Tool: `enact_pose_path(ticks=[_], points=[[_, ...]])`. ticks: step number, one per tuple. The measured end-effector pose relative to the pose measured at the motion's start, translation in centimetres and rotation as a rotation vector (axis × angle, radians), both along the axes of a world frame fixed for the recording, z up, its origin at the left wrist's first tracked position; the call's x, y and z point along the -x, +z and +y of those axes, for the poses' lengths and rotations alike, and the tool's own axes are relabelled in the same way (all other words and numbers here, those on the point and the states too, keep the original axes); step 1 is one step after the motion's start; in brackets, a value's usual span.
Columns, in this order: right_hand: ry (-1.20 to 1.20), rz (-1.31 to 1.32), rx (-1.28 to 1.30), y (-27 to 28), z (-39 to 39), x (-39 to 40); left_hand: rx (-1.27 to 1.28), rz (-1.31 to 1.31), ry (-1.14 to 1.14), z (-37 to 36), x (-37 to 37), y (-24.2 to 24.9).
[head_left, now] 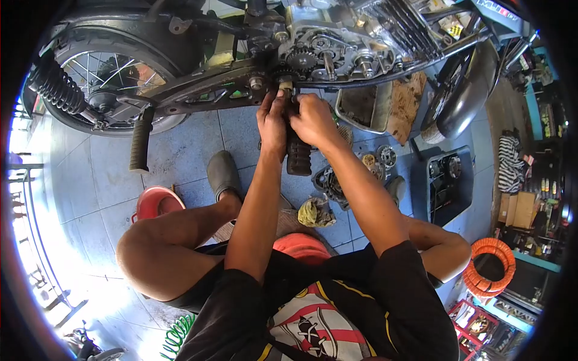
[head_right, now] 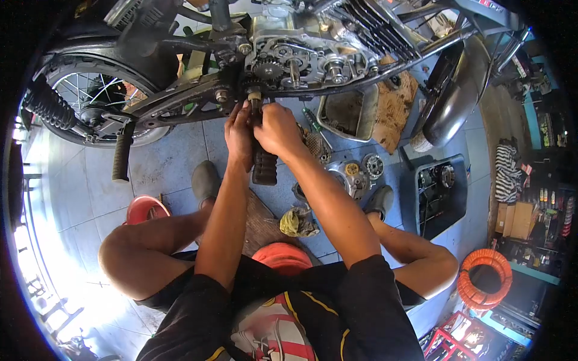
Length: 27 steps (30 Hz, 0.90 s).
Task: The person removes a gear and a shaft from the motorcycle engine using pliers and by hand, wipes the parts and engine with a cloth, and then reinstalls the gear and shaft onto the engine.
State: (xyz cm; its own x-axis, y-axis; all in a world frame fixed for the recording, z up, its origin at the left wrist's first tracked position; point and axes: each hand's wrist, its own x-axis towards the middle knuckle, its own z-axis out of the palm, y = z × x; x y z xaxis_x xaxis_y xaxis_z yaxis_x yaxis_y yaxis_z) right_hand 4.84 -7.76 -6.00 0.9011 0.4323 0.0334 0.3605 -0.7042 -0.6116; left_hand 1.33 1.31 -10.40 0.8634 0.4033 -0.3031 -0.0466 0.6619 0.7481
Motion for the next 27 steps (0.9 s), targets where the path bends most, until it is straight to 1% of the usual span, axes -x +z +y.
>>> enact_pose_path(ticks=[2, 3, 4, 5, 6, 8, 11, 12, 13, 14, 16, 17, 18, 21, 24, 26, 27], points=[[-0.018, -0.018, 0.024, -0.4, 0.2, 0.3, -0.194, 0.021, 0.015, -0.1, -0.2, -0.3], [-0.013, -0.162, -0.023, -1.2, 0.2, 0.1, -0.261, 0.019, 0.008, -0.1, 0.0, 0.6], [-0.009, -0.296, -0.066, -1.5, 0.2, 0.4, -0.241, -0.041, -0.036, 0.2, -0.2, -0.1], [-0.013, -0.159, -0.012, -1.7, -0.1, 0.1, -0.317, -0.017, -0.031, 0.1, -0.2, -1.0], [-0.018, -0.106, -0.012, -1.4, -0.2, -0.1, -0.397, -0.005, -0.019, 0.4, -0.8, -1.1], [-0.008, -0.166, 0.068, -2.2, -0.4, -0.3, -0.389, -0.039, 0.032, 0.1, -1.0, -1.3], [0.009, -0.105, 0.104, -1.5, -0.4, -0.2, -0.392, -0.075, 0.042, 0.0, -1.0, -1.5], [-0.02, -0.142, 0.098, -1.3, -0.3, -0.1, -0.388, -0.026, 0.073, -0.3, -0.7, -0.3], [-0.044, -0.183, 0.092, -1.4, -0.3, -0.1, -0.472, 0.027, 0.073, -0.1, -0.5, 0.0], [-0.015, -0.182, 0.096, -1.4, -0.2, 0.0, -0.553, 0.079, 0.076, 0.1, -0.1, 0.1], [-0.034, -0.247, 0.189, -1.2, -0.1, -0.1, -0.687, 0.107, 0.129, 0.3, -0.6, -1.0], [-0.036, -0.255, 0.184, -1.0, 0.0, 0.0, -0.72, 0.142, 0.171, 0.2, -0.8, -1.3], [-0.012, -0.261, 0.187, -1.0, 0.1, 0.1, -0.609, 0.162, 0.127, 0.2, -0.8, -1.3], [-0.013, -0.294, 0.071, -1.4, 0.0, 0.4, -0.566, 0.181, 0.176, 0.1, -0.9, -0.9], [-0.034, -0.297, 0.062, -1.4, 0.0, 0.6, -0.57, 0.184, 0.12, 0.0, -0.6, -0.3], [-0.035, -0.326, 0.063, -2.0, 0.0, 0.2, -0.462, 0.133, 0.152, 0.0, -0.8, -0.2], [-0.034, -0.349, 0.061, -2.0, 0.1, 0.1, -0.46, 0.131, 0.153, 0.1, -0.7, 0.2]])
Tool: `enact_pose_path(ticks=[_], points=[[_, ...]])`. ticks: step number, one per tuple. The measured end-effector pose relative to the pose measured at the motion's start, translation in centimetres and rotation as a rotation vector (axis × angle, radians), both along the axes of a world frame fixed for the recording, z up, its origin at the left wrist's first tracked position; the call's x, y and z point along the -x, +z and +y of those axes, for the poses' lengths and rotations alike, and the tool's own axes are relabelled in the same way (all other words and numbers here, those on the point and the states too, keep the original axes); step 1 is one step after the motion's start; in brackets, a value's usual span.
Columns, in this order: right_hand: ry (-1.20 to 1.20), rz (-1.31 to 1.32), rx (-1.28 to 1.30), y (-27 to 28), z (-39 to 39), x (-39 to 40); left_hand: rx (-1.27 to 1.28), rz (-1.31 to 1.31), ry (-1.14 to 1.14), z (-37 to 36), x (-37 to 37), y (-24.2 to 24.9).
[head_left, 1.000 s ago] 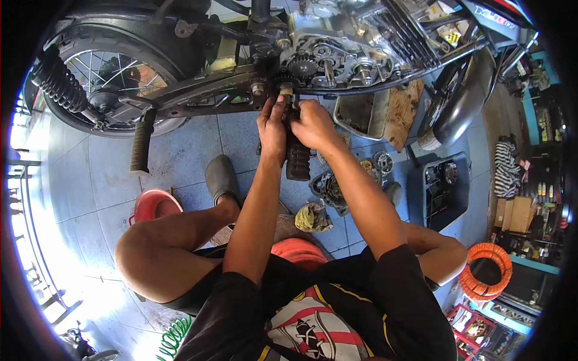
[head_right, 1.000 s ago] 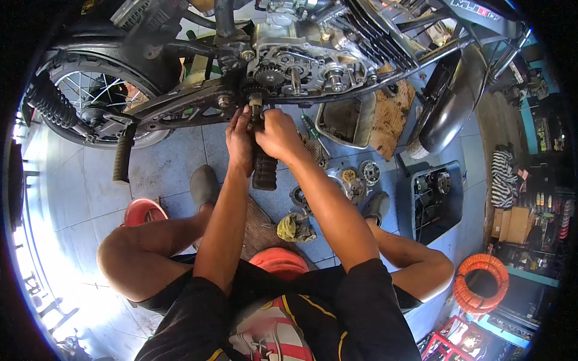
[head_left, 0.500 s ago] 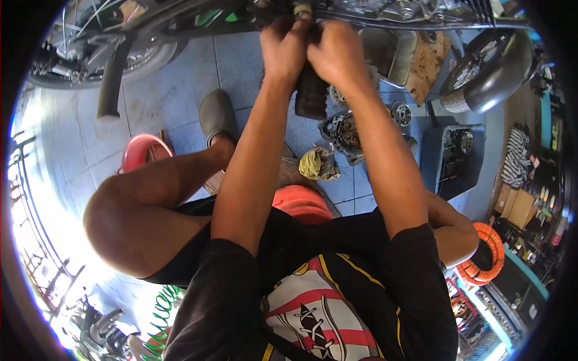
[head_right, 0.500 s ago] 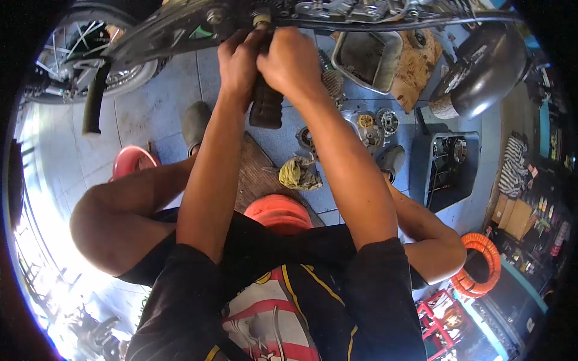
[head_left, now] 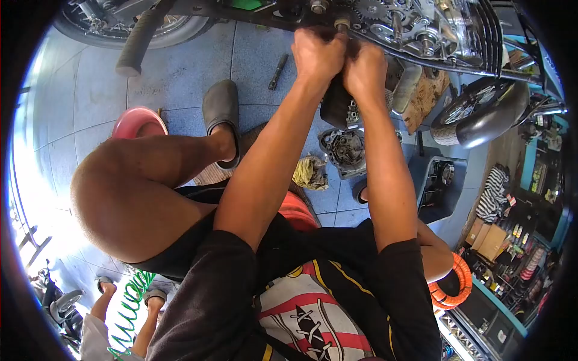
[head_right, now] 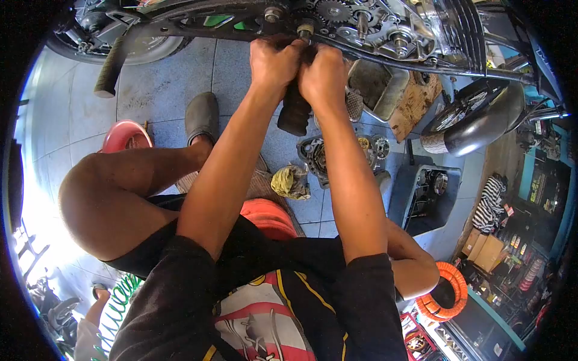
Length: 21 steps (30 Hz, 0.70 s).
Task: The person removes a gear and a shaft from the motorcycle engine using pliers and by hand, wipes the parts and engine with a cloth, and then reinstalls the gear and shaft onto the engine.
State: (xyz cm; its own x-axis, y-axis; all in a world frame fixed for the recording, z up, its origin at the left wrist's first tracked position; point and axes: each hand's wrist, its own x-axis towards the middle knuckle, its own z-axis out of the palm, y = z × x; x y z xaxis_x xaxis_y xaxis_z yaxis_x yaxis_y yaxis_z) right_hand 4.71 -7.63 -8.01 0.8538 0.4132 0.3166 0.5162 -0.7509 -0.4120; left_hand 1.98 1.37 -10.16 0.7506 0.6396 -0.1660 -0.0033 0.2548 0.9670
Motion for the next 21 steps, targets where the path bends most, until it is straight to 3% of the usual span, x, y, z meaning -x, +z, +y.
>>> enact_pose_path(ticks=[2, 7, 9, 19, 21], points=[[0.009, 0.021, 0.022, 0.5, 0.1, -0.4, -0.042, 0.111, 0.01, 0.4, 0.1, 0.9], [0.023, -0.056, 0.044, 1.0, 0.0, 0.0, 0.124, 0.007, 0.048, -0.5, -0.6, 0.0], [0.004, 0.072, 0.175, 1.5, 0.1, 0.1, 0.13, 0.004, 0.046, -0.5, -0.7, -0.2], [0.024, -0.002, 0.035, 1.1, 0.0, 0.6, 0.094, -0.01, 0.046, -0.5, -0.5, 0.0], [0.018, 0.022, 0.047, 0.8, -0.3, 0.5, 0.209, -0.036, -0.007, -0.3, -0.5, -0.1]])
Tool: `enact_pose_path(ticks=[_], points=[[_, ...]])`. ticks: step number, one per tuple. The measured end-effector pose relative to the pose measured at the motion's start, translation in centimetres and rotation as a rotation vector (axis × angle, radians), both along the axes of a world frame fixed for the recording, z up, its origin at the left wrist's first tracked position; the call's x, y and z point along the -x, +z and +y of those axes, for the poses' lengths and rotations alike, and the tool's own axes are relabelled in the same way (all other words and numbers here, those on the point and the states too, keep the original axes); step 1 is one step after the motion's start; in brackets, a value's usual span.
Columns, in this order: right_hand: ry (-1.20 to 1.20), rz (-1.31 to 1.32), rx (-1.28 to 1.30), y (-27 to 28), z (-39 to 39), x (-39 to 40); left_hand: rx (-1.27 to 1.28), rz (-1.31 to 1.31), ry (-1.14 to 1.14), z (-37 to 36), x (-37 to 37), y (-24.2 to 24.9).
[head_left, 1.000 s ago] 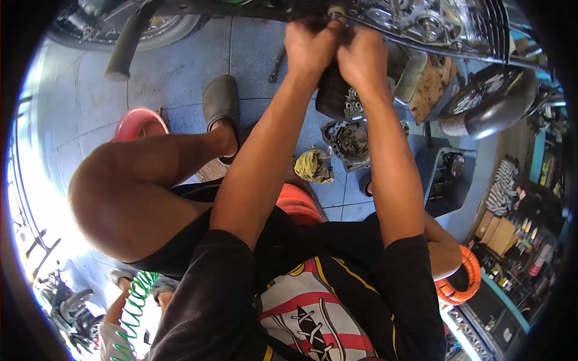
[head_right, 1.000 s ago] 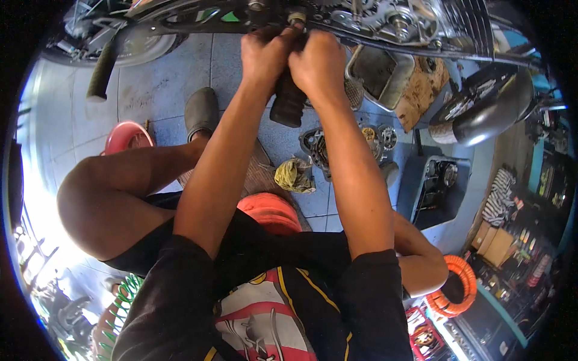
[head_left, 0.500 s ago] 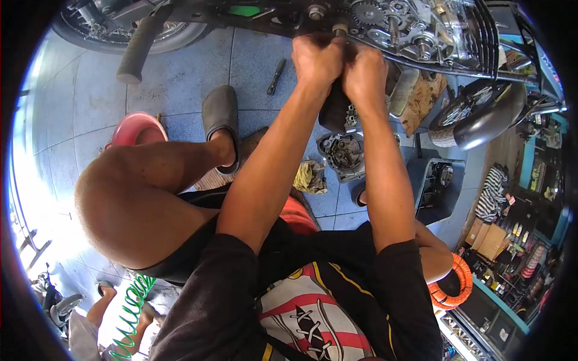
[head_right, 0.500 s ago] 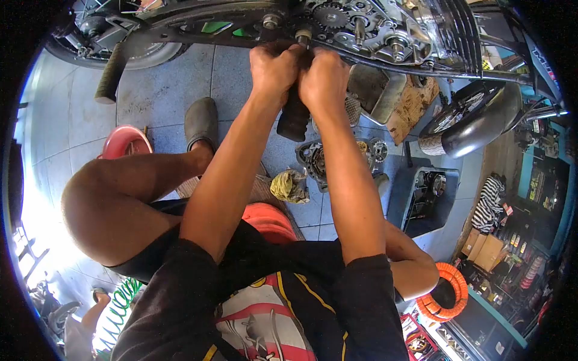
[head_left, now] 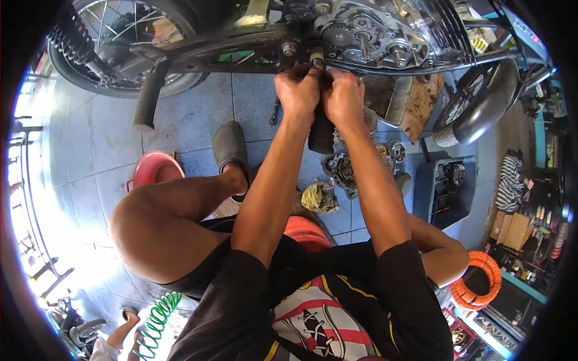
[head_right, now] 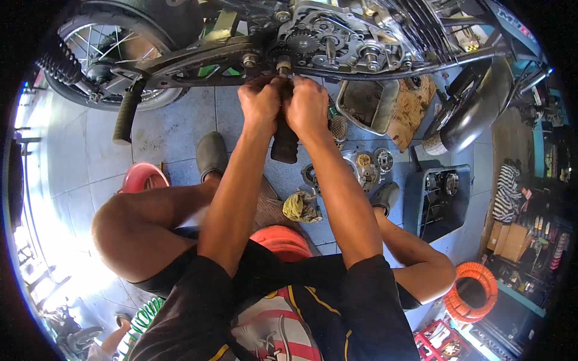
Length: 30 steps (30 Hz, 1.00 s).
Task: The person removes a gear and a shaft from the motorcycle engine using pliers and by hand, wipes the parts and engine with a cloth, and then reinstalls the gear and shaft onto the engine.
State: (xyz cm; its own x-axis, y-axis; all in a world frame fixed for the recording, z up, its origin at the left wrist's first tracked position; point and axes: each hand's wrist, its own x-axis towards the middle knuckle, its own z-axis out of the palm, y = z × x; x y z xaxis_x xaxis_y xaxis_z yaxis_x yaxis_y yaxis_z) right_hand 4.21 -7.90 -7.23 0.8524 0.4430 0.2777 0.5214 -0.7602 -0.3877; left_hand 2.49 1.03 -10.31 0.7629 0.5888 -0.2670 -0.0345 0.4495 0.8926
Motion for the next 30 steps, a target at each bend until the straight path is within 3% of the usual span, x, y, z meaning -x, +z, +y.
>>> enact_pose_path(ticks=[4, 6, 8, 14, 16, 18, 20, 21, 24, 26, 28, 30], points=[[-0.055, -0.101, -0.037, -0.4, 0.0, 0.3, -0.075, 0.074, -0.026, 0.5, 0.2, 0.8], [-0.129, 0.034, -0.037, -0.7, -0.2, 0.2, -0.121, 0.077, -0.064, 0.4, 0.4, 1.3], [-0.178, 0.103, -0.042, -0.6, -0.1, 0.4, -0.385, 0.071, -0.086, 0.5, 0.1, 0.1], [-0.247, 0.17, -0.147, -0.4, 0.4, 0.6, -0.446, 0.191, -0.261, 1.1, -0.2, 1.0], [-0.168, 0.1, -0.154, -0.4, 0.2, 0.6, -0.398, -0.008, -0.2, 1.0, -0.4, -0.1], [-0.199, 0.081, -0.146, -0.9, 0.5, 0.2, -0.415, 0.05, -0.251, 1.3, -0.4, -0.4], [-0.123, -0.018, -0.179, -0.2, 0.2, 0.5, -0.001, 0.044, -0.17, 0.2, 0.4, 1.3], [-0.122, 0.006, -0.154, -0.2, 0.2, 0.4, -0.135, 0.075, -0.19, 0.3, 0.4, 1.6], [-0.118, 0.061, -0.27, -0.9, 0.0, 0.1, -0.174, 0.092, -0.15, -0.2, 0.6, 1.6], [-0.092, 0.101, -0.215, -0.7, -0.1, 0.3, -0.159, 0.061, -0.171, 0.1, 0.4, 0.5], [-0.169, 0.043, -0.124, -1.5, 0.1, 0.3, -0.39, -0.006, -0.069, 0.3, -0.3, -0.9], [-0.106, 0.018, -0.1, -1.9, -0.2, 0.3, -0.461, 0.086, -0.024, 0.0, 0.0, -0.8]])
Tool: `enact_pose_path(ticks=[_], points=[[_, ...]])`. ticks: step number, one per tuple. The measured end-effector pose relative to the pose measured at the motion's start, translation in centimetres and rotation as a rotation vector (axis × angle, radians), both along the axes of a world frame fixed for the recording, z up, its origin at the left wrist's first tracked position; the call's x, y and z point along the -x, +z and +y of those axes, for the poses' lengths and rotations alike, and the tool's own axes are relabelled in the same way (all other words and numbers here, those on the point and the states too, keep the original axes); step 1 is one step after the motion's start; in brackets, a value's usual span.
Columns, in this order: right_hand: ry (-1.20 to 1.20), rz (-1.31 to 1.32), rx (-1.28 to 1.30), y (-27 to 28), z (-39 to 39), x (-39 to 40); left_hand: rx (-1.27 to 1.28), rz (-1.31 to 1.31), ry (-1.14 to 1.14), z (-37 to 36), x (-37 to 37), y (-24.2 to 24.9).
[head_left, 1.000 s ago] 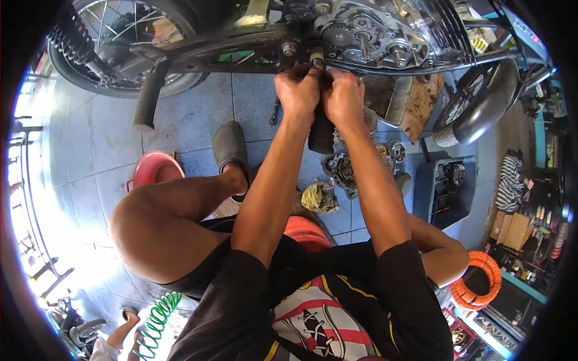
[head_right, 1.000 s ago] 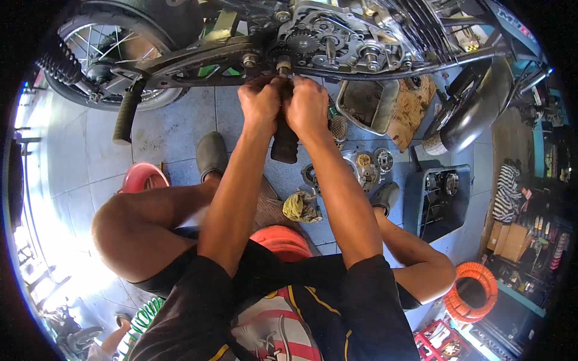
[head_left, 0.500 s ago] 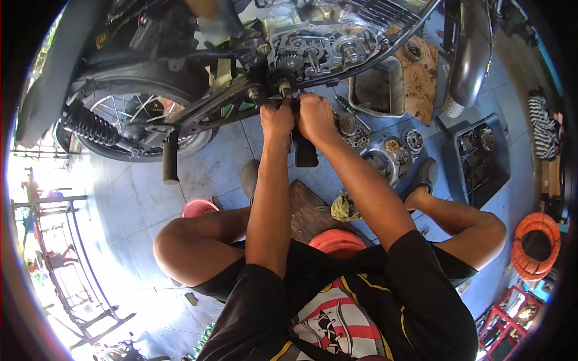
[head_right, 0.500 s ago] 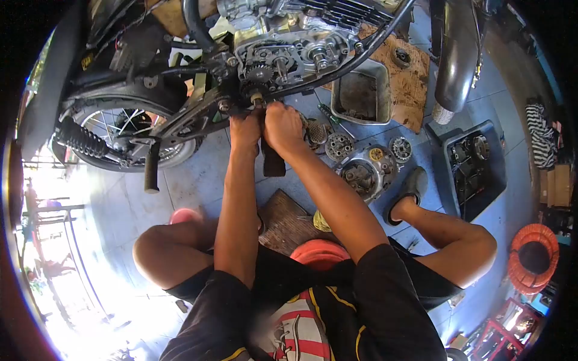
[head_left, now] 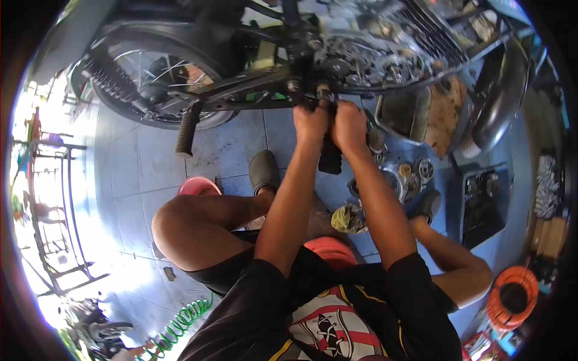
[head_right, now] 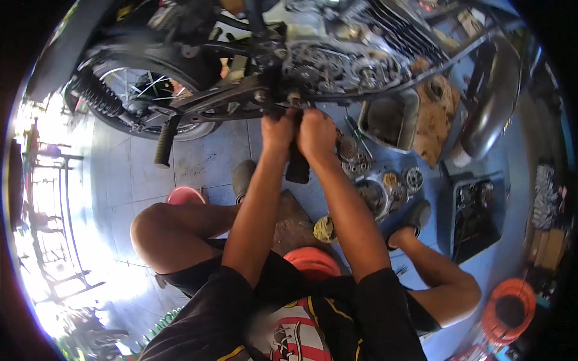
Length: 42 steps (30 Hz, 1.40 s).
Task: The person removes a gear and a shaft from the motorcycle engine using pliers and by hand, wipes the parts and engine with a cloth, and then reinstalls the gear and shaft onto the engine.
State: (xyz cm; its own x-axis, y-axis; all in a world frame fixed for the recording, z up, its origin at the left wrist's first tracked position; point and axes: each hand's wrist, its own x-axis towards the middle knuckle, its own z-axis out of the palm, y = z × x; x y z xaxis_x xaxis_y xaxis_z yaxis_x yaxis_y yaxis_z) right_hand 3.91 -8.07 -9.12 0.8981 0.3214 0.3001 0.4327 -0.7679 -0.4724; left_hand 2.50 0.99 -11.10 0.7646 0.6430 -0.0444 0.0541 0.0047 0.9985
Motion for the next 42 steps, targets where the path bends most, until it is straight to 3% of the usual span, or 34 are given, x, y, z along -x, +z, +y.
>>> enact_pose_path(ticks=[2, 4, 8, 11, 14, 16, 20, 22, 26, 28, 30, 40, 42], points=[[0.048, -0.036, 0.031, -0.2, -0.4, -0.5, -0.093, 0.074, 0.085, -0.3, 0.1, 0.9], [0.116, 0.118, 0.006, -0.3, -0.5, -0.9, -0.025, 0.234, 0.074, -0.1, 0.3, 2.0], [0.15, 0.17, 0.023, 0.0, -0.5, -1.3, -0.11, 0.276, 0.076, 0.3, -0.5, 1.6], [0.202, 0.093, 0.093, 0.6, -0.4, -1.3, 0.103, 0.277, 0.034, 0.4, -0.7, 1.8], [0.097, 0.102, 0.206, 2.3, 0.2, -0.3, 0.309, 0.301, -0.029, 0.5, -0.9, 0.8], [0.12, 0.097, 0.086, 2.5, 0.4, 0.0, 0.331, 0.269, -0.051, 0.4, -1.2, 0.0], [0.08, 0.121, 0.098, 2.1, 0.4, -0.1, 0.374, 0.231, -0.097, 0.5, -0.6, 1.1], [0.096, -0.05, 0.115, 1.0, 0.0, 0.1, 0.253, 0.237, -0.001, 0.4, -0.5, 2.1], [0.126, 0.087, 0.106, 0.1, -0.1, -0.8, 0.153, 0.178, 0.061, 0.4, -1.0, 1.0], [0.11, 0.051, 0.101, 0.1, -0.5, 0.0, 0.2, 0.172, 0.006, 0.1, -0.9, 0.1], [0.12, -0.019, 0.091, 0.1, -0.1, -0.9, 0.239, 0.009, 0.038, 0.2, -1.6, -0.1], [-0.052, 0.17, -0.028, 1.2, 0.2, -0.1, 0.232, -0.042, -0.043, 0.4, -0.6, 1.3], [-0.101, 0.231, -0.019, 1.5, 0.4, 0.0, 0.451, -0.011, -0.123, 0.5, 0.0, 1.7]])
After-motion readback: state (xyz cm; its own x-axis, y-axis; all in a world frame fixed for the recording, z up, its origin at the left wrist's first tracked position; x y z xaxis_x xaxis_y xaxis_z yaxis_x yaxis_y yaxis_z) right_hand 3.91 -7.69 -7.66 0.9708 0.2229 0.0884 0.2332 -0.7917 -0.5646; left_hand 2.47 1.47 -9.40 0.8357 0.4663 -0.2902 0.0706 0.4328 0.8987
